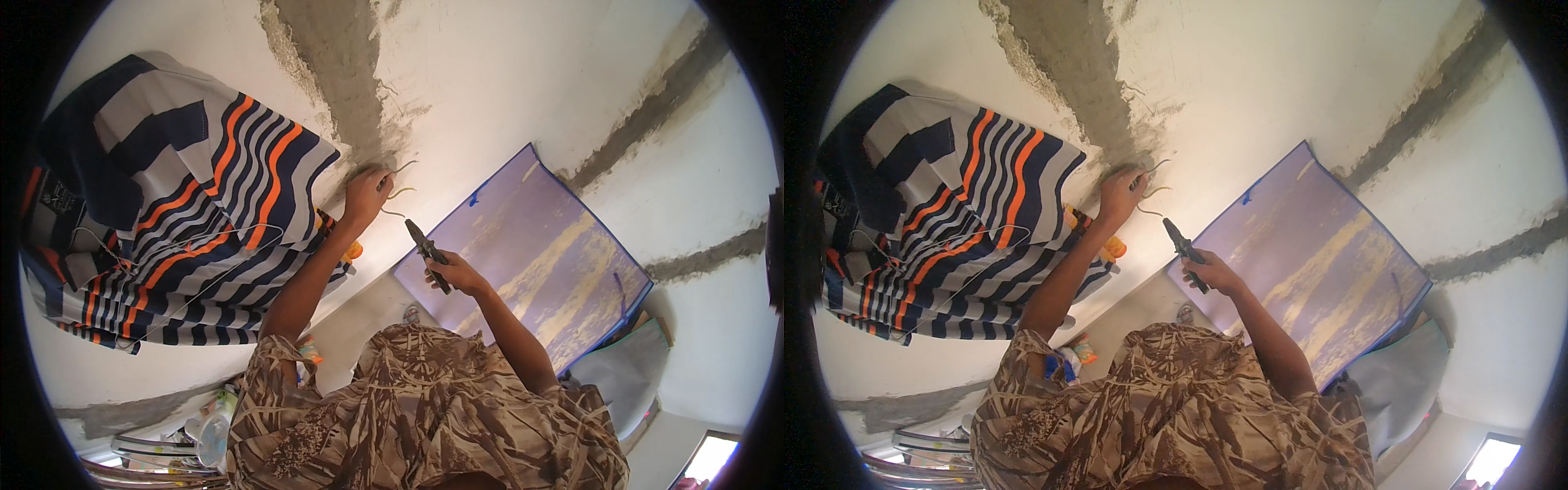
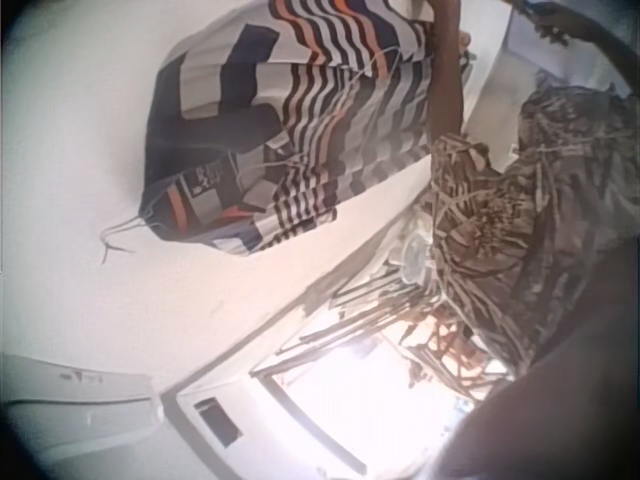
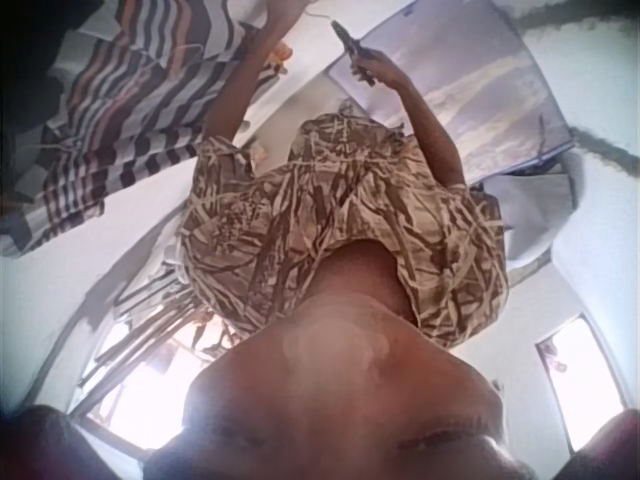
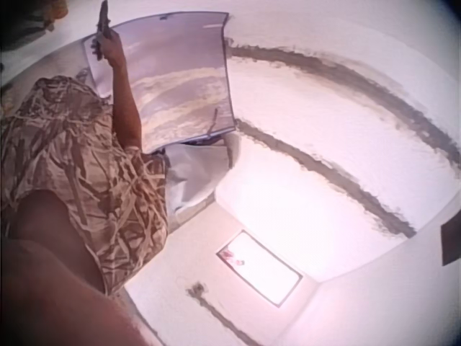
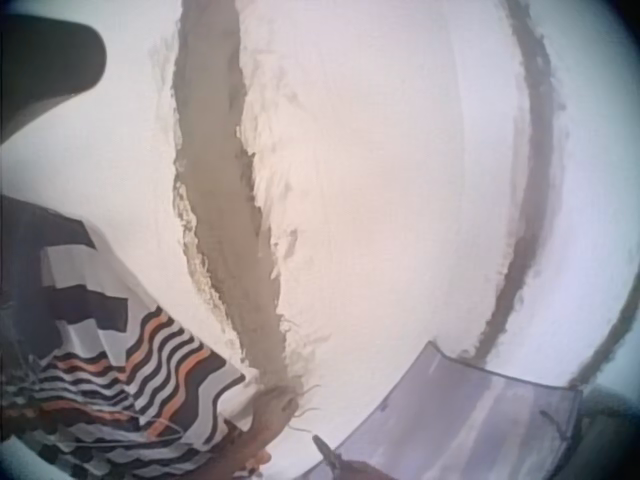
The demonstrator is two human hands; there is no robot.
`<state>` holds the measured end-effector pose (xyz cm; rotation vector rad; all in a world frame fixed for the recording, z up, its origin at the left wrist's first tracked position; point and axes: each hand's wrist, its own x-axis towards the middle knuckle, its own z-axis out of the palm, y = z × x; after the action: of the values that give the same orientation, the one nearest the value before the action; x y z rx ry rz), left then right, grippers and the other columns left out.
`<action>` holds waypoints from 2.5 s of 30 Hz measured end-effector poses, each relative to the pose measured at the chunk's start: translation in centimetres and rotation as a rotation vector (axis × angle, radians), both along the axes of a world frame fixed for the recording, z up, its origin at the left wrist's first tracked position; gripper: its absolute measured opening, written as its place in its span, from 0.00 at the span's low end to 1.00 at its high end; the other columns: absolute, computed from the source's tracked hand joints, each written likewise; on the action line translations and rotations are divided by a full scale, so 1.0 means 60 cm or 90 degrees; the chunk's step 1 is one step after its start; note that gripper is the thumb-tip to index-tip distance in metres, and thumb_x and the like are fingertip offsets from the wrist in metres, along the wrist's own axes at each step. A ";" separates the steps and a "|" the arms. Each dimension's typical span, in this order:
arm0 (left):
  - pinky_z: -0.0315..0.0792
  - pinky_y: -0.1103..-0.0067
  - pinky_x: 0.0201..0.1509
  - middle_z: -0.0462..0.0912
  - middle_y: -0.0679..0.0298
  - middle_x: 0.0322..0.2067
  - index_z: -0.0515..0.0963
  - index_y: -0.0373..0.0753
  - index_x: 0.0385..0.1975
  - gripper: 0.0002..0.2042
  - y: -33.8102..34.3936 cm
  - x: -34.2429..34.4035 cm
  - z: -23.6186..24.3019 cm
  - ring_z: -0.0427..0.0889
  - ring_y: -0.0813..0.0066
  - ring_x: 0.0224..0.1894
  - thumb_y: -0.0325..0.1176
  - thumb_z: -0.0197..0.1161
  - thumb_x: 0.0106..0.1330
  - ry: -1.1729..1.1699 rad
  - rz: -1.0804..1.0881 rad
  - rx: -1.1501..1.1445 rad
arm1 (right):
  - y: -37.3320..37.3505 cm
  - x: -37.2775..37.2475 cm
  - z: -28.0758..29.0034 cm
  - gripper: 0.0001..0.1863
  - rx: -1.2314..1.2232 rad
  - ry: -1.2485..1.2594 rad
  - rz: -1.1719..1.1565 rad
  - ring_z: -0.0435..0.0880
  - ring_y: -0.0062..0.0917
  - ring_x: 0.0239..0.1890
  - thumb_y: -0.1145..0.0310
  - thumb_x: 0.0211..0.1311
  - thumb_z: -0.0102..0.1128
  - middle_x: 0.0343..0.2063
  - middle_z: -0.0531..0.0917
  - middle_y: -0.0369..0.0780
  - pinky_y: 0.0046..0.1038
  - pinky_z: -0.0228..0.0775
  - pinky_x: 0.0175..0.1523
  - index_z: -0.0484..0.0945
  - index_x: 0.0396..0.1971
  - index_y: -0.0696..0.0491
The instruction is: The person connects wires to an electrical outlet box and secures the outlet faceplate using a screwdriver and pliers.
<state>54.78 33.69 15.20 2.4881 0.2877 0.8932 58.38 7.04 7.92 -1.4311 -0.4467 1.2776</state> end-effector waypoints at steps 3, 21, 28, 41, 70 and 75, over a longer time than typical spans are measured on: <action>0.75 0.68 0.36 0.83 0.53 0.31 0.82 0.36 0.36 0.08 -0.002 -0.001 0.002 0.82 0.56 0.29 0.33 0.62 0.64 0.023 0.011 0.017 | 0.000 -0.011 -0.007 0.16 0.000 -0.030 -0.014 0.78 0.19 0.24 0.56 0.70 0.55 0.25 0.78 0.36 0.23 0.73 0.27 0.74 0.39 0.56; 0.75 0.66 0.38 0.83 0.51 0.30 0.82 0.36 0.35 0.08 0.008 0.014 0.020 0.82 0.53 0.32 0.33 0.61 0.64 0.066 -0.027 0.038 | 0.078 -0.117 -0.153 0.13 0.068 -0.120 -0.132 0.75 0.16 0.18 0.60 0.68 0.58 0.19 0.76 0.32 0.23 0.69 0.24 0.74 0.32 0.55; 0.75 0.67 0.37 0.83 0.51 0.30 0.81 0.35 0.34 0.07 0.000 0.007 0.020 0.82 0.54 0.32 0.32 0.62 0.64 0.048 -0.011 -0.014 | 0.029 -0.001 -0.011 0.19 -0.070 -0.375 -0.118 0.83 0.41 0.32 0.58 0.66 0.57 0.26 0.82 0.50 0.37 0.72 0.38 0.79 0.48 0.57; 0.76 0.69 0.39 0.84 0.52 0.34 0.82 0.35 0.37 0.09 0.012 0.010 0.010 0.83 0.55 0.33 0.34 0.61 0.66 0.065 -0.014 0.000 | 0.048 0.036 0.014 0.19 -0.048 -0.345 -0.117 0.82 0.36 0.24 0.55 0.67 0.56 0.20 0.79 0.47 0.36 0.71 0.33 0.78 0.37 0.60; 0.75 0.66 0.38 0.82 0.55 0.32 0.80 0.39 0.35 0.07 -0.011 0.033 -0.052 0.82 0.56 0.35 0.34 0.60 0.64 0.117 0.111 0.076 | 0.025 0.017 -0.007 0.13 0.019 -0.502 -0.175 0.82 0.24 0.35 0.64 0.65 0.58 0.29 0.82 0.40 0.32 0.75 0.40 0.78 0.43 0.56; 0.76 0.65 0.38 0.83 0.55 0.32 0.80 0.38 0.35 0.07 -0.024 0.035 -0.037 0.82 0.54 0.34 0.34 0.61 0.64 0.053 0.092 0.043 | 0.079 0.066 -0.028 0.11 0.068 -0.262 -0.131 0.83 0.28 0.40 0.63 0.67 0.56 0.37 0.85 0.40 0.35 0.74 0.47 0.77 0.43 0.54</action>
<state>56.90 32.26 12.96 2.5970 0.4778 0.8708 62.31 11.77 6.24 -1.6061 -0.6145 0.7824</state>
